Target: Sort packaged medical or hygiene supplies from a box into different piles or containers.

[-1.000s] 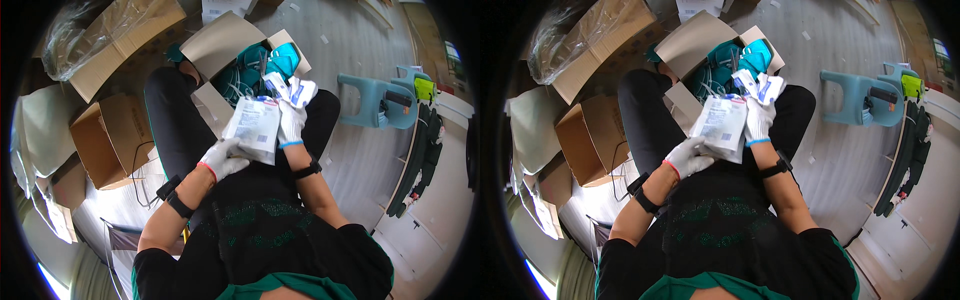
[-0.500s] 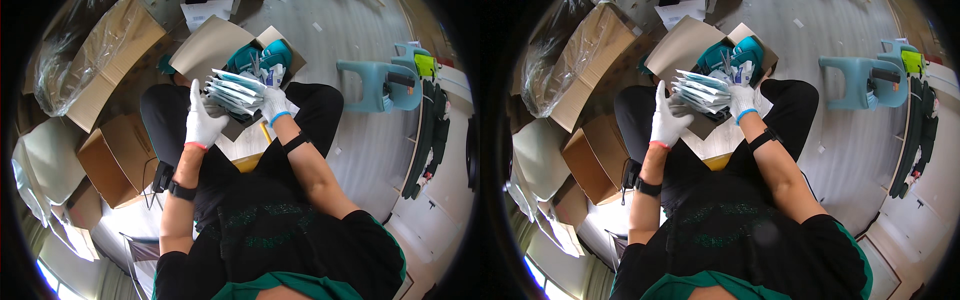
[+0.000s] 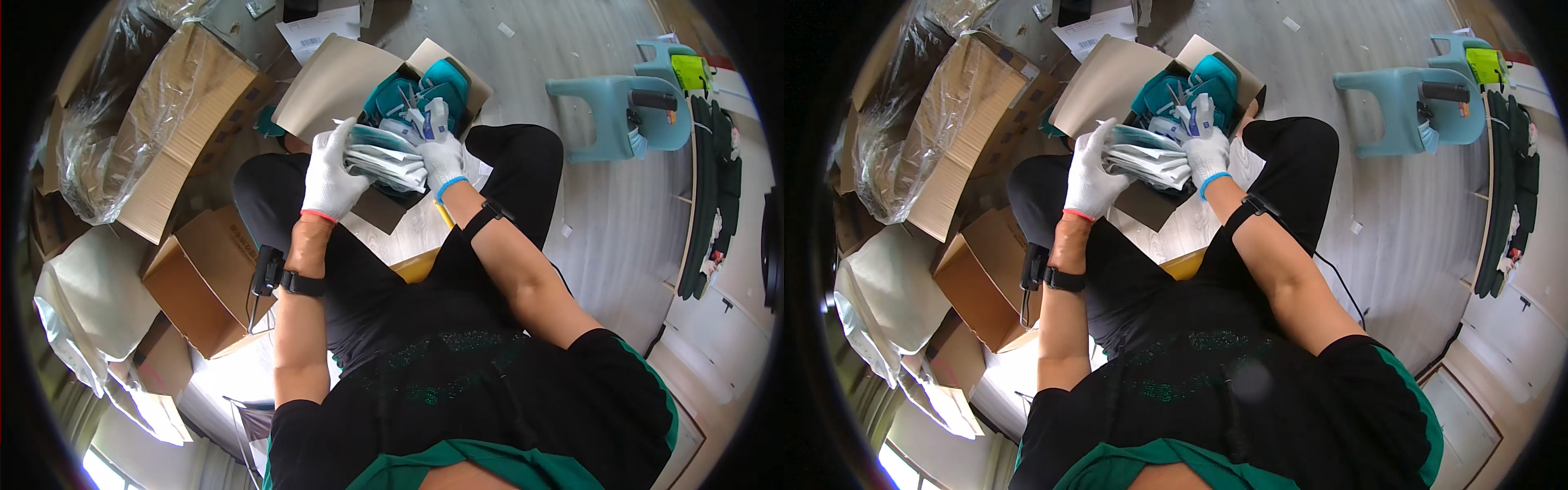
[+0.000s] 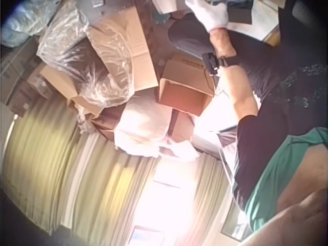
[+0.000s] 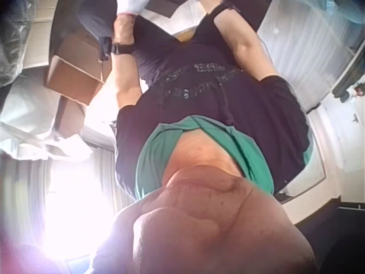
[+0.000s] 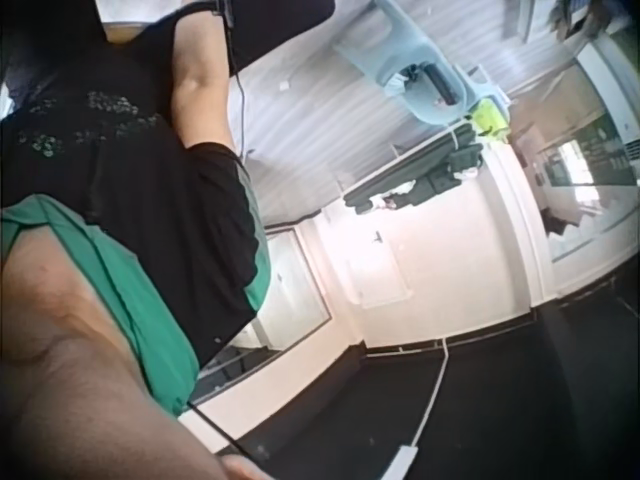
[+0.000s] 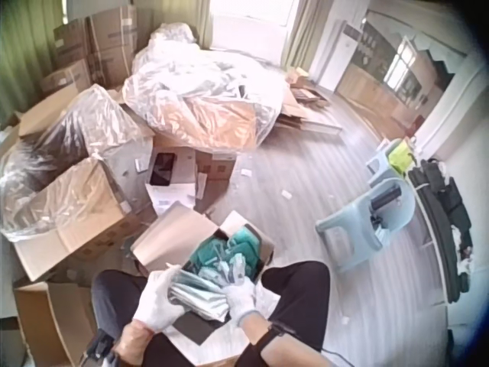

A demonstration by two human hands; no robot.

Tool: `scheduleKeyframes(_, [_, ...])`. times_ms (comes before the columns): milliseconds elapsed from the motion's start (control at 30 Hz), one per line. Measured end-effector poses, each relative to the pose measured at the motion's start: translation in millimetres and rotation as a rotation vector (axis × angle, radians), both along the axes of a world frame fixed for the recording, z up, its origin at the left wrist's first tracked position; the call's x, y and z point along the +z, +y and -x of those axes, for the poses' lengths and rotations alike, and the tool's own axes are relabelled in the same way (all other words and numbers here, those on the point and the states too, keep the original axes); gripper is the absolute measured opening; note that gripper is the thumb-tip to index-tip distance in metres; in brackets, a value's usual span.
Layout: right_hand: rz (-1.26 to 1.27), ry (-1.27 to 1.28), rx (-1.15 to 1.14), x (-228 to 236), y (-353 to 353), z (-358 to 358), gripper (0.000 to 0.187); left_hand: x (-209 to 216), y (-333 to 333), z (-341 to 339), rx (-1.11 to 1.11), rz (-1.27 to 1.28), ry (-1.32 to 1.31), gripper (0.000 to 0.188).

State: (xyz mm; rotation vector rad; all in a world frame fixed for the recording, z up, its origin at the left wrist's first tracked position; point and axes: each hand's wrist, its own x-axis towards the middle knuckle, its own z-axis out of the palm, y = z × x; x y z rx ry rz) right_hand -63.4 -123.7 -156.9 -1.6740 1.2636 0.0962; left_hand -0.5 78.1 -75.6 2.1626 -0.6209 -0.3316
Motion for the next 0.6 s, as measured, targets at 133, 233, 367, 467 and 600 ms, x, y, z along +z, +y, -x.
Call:
scheduleKeyframes(133, [-0.357,-0.354,-0.338,-16.2,1.6,6.3,0.043,2.4,0.6,-7.4,0.08,-0.053,0.041,0.067])
scheduleKeyframes(233, [-0.464,-0.447,-0.343,-13.2,8.5,10.8,0.04,-10.9,6.8,-15.7,0.038,-0.084,-0.068,0.051])
scheduleKeyframes(367, [-0.17,-0.255,-0.053,15.1,4.3,14.2,0.048,-31.3,5.6,-16.1,0.053,-0.054,0.085,0.044])
scheduleKeyframes(467, [0.451,0.106,0.238,91.5,10.0,17.8,0.068,-37.4,7.3,-16.2,0.109,-0.048,0.11,0.041])
scheduleKeyframes(600, [0.574,-0.289,0.738,117.9,-4.9,47.3,0.087,-36.5,5.1,-17.2,0.137,-0.003,0.105,0.039])
